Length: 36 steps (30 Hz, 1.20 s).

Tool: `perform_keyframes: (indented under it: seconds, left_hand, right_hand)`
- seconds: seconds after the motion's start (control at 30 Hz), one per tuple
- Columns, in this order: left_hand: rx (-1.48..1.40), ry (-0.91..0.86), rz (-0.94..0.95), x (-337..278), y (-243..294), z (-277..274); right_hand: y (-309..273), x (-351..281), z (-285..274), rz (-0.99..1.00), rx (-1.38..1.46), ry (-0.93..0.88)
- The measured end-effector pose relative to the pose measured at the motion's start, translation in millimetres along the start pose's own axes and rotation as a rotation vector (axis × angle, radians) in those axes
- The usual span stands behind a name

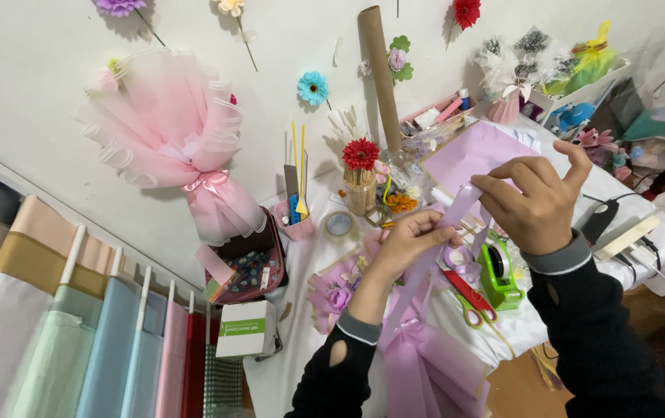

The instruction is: The person wraps a bouquet of artificial flowers in pink decorative paper, secures the wrapping with tape, applies glue to butterfly accents, and ties a pink ribbon around the stems.

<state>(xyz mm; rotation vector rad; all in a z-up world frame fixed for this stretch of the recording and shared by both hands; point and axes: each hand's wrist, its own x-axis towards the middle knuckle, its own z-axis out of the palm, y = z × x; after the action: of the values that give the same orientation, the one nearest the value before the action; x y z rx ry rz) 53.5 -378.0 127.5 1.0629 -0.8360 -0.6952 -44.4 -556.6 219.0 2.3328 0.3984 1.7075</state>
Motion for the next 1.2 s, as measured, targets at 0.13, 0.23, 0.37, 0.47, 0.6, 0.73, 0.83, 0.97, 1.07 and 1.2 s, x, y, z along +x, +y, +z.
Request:
perform_keyframes:
  seconds: [0.13,0.23,0.37,0.47,0.6,0.73,0.83,0.97,1.07,1.2]
  left_hand:
    - [0.074,0.048,0.036,-11.9,-12.8,-11.6]
    - [0.133,-0.041,0.015,-16.8,-44.6,-32.3]
    - [0.116,-0.192,-0.149,-39.2,-112.4,-52.0]
    - [0.281,-0.201,-0.31,-65.9,-138.5,-56.4]
    - [0.388,-0.229,-0.386,-93.8,-198.2,-87.3]
    - [0.824,-0.301,-0.292,-98.3,-230.7,-114.3]
    - [1.016,-0.339,-0.169,-99.5,-239.5,-123.1]
    - [1.25,-0.415,-0.086,-101.8,-262.7,-138.8]
    - [1.329,-0.463,-0.044,-99.9,-275.3,-152.3]
    - [1.286,-0.536,0.021,-98.6,-263.5,-154.0]
  right_hand:
    - [0.2,-4.0,-1.2,-0.003,-0.031,-0.013]
    - [6.0,-6.6,-4.5,-0.014,-0.08,0.01]
    - [18.7,-27.5,-9.6,-0.003,-0.181,-0.018]
    - [34.2,-53.4,-22.3,0.031,-0.265,-0.108]
    - [50.1,-79.0,-44.2,-0.026,-0.313,-0.188]
    - [36.1,-84.7,-74.7,0.004,-0.281,-0.255]
    - [19.5,-105.6,-110.6,0.126,-0.142,-0.345]
    - [-4.6,-227.2,-154.2,0.638,0.124,-0.454]
    - [-42.9,-311.4,-205.3,0.731,0.056,-0.445]
    - [-119.5,-386.2,-268.4,0.941,-0.052,-0.54]
